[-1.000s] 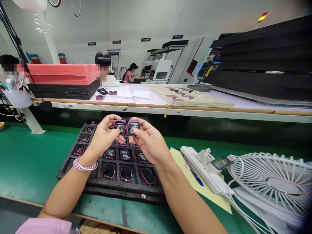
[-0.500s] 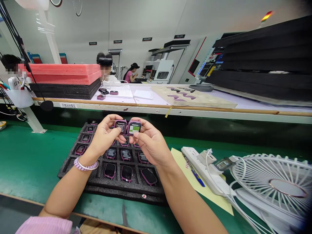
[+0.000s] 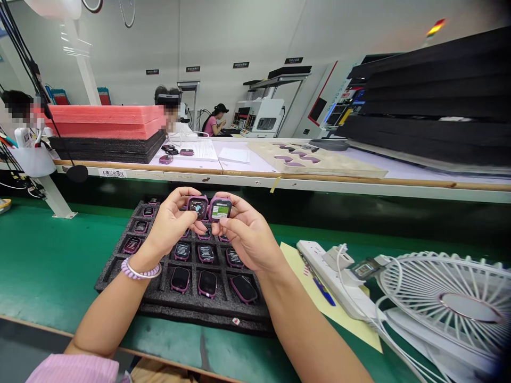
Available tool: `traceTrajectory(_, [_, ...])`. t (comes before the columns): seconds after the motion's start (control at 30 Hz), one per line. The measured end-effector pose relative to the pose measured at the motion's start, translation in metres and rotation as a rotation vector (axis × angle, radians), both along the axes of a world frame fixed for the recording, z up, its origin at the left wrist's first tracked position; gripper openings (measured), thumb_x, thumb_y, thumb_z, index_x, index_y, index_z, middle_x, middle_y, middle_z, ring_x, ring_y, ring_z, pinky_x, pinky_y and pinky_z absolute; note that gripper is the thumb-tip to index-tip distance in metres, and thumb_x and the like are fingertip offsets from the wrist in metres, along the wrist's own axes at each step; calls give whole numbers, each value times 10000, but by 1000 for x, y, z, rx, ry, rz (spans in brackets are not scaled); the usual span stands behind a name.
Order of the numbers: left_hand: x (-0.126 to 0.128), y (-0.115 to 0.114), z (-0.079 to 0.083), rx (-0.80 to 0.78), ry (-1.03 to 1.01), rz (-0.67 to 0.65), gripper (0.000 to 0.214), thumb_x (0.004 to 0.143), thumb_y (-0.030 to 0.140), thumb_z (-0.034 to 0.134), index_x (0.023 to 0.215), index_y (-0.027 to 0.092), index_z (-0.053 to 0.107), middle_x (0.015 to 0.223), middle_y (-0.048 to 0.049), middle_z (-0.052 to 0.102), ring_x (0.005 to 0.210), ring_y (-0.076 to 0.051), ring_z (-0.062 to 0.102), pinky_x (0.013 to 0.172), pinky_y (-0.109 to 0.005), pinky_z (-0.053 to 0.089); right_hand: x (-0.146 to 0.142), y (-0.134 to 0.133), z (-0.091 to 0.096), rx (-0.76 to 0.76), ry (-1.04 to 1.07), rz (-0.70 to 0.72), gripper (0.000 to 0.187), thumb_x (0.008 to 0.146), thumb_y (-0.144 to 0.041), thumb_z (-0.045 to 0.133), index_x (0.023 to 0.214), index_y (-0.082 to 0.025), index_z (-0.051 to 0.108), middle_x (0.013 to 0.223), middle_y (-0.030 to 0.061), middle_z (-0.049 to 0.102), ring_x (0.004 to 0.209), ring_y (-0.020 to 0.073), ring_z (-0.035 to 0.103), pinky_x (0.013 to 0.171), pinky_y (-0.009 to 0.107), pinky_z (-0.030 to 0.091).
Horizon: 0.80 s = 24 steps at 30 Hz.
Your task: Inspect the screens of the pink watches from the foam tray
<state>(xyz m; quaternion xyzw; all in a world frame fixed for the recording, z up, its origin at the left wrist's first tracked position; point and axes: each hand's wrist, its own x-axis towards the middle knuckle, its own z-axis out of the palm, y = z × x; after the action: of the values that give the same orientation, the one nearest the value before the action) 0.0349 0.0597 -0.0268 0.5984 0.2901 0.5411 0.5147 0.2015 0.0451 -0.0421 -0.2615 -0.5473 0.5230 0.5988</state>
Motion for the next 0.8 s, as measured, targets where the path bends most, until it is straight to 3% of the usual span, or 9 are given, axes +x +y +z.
traceTrajectory(0.27, [0, 4, -7, 194, 61, 215, 402, 725, 207, 715, 1076, 188, 520, 872, 18, 554, 783, -90, 544, 704, -193, 444, 0, -1, 0, -18, 42, 17, 483, 730, -240, 776, 1176, -208, 593, 982, 45, 672, 640, 149, 567, 626, 296, 504])
traceTrajectory(0.8, [-2, 6, -10, 214, 141, 247, 350, 772, 196, 626, 1100, 196, 503, 876, 20, 540, 778, -109, 506, 733, -239, 419, -1, 0, -3, -2, 39, 43, 468, 740, -213, 764, 1178, -203, 602, 994, 41, 697, 643, 135, 590, 615, 262, 501])
